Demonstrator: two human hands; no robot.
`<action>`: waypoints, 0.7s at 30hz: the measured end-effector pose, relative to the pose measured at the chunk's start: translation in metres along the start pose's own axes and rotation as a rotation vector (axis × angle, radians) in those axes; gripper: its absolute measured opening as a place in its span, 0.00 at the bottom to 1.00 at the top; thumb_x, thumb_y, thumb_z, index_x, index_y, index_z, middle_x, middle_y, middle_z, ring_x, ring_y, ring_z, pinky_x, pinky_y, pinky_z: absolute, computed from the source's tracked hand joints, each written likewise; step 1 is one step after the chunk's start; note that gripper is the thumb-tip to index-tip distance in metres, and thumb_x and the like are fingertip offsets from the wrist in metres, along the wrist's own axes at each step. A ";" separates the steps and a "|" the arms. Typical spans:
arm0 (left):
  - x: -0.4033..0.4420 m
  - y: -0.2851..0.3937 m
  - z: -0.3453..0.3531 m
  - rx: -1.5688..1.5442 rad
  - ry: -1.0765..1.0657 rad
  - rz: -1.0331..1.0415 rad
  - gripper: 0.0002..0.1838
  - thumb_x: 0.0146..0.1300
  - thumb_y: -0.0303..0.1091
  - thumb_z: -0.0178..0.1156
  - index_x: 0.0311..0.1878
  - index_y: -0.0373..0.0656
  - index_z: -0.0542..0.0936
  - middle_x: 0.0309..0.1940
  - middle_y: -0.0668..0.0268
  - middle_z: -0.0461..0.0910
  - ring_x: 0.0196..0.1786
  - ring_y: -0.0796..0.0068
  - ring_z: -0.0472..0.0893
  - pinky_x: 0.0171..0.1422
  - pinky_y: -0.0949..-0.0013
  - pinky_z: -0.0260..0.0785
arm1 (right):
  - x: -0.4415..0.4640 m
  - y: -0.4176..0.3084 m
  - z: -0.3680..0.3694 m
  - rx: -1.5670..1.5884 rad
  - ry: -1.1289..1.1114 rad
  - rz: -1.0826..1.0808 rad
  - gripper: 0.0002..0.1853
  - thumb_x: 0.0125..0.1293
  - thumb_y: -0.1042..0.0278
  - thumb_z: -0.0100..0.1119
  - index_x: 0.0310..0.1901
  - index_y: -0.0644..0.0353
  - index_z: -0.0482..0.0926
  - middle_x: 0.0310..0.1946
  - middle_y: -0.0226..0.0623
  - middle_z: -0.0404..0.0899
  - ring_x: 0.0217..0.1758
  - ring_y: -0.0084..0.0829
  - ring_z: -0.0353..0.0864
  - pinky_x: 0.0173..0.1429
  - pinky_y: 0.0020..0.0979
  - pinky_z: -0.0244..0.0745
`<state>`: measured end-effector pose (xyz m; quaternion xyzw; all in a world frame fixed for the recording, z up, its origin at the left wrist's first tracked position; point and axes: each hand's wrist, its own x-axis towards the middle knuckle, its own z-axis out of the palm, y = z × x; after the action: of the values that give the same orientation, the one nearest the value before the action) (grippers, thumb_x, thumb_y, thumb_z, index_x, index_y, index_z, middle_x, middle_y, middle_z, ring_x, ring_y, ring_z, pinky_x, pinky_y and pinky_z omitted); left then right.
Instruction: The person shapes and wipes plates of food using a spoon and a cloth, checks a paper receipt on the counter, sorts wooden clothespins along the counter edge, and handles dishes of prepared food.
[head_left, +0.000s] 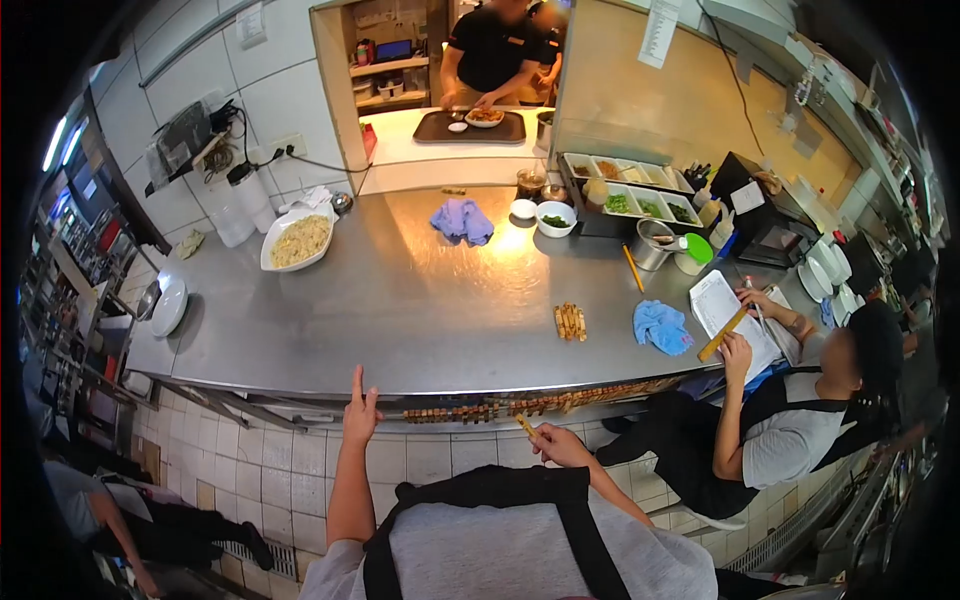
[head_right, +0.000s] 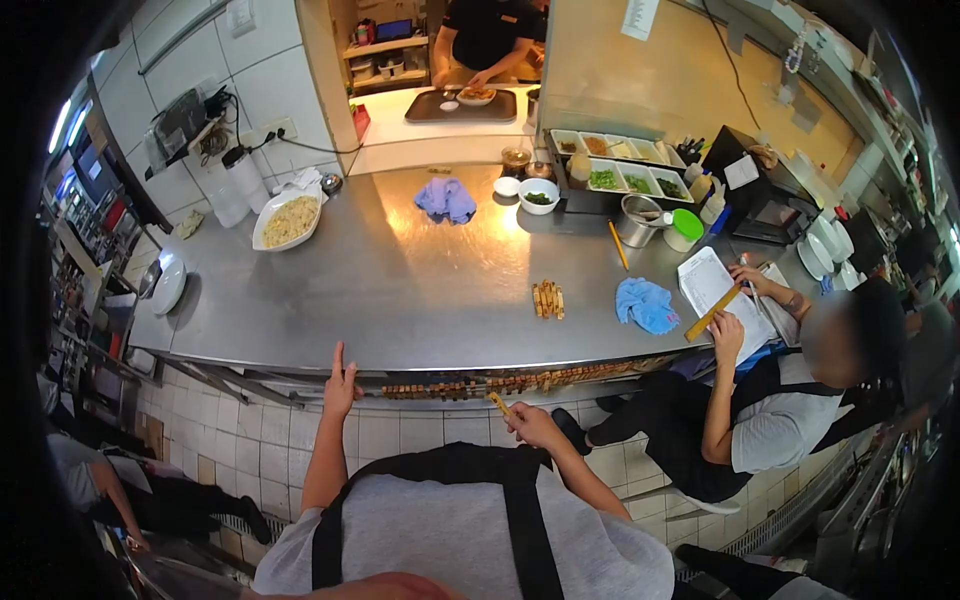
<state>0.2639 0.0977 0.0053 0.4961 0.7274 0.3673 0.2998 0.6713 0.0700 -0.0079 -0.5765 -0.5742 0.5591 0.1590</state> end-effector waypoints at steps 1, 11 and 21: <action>-0.001 0.002 -0.002 0.005 -0.007 0.003 0.33 0.69 0.52 0.48 0.75 0.65 0.51 0.16 0.61 0.77 0.22 0.66 0.81 0.34 0.63 0.72 | -0.002 0.001 -0.001 0.013 -0.008 -0.026 0.13 0.70 0.59 0.54 0.38 0.62 0.75 0.24 0.29 0.79 0.21 0.20 0.77 0.27 0.24 0.72; -0.002 0.004 -0.002 0.103 -0.012 0.022 0.33 0.70 0.50 0.45 0.75 0.63 0.49 0.18 0.58 0.79 0.27 0.58 0.83 0.41 0.58 0.73 | 0.010 0.023 0.015 0.009 -0.004 -0.038 0.15 0.69 0.55 0.54 0.45 0.60 0.75 0.24 0.32 0.82 0.20 0.24 0.80 0.26 0.28 0.74; -0.003 0.005 -0.003 0.121 -0.009 0.003 0.32 0.70 0.50 0.45 0.75 0.62 0.49 0.19 0.56 0.80 0.26 0.58 0.83 0.41 0.57 0.73 | 0.012 0.025 0.011 0.012 0.008 -0.025 0.14 0.68 0.59 0.55 0.47 0.61 0.72 0.26 0.34 0.83 0.20 0.26 0.81 0.25 0.30 0.75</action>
<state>0.2653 0.0950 0.0109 0.5161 0.7460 0.3210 0.2720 0.6703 0.0678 -0.0375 -0.5707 -0.5774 0.5581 0.1717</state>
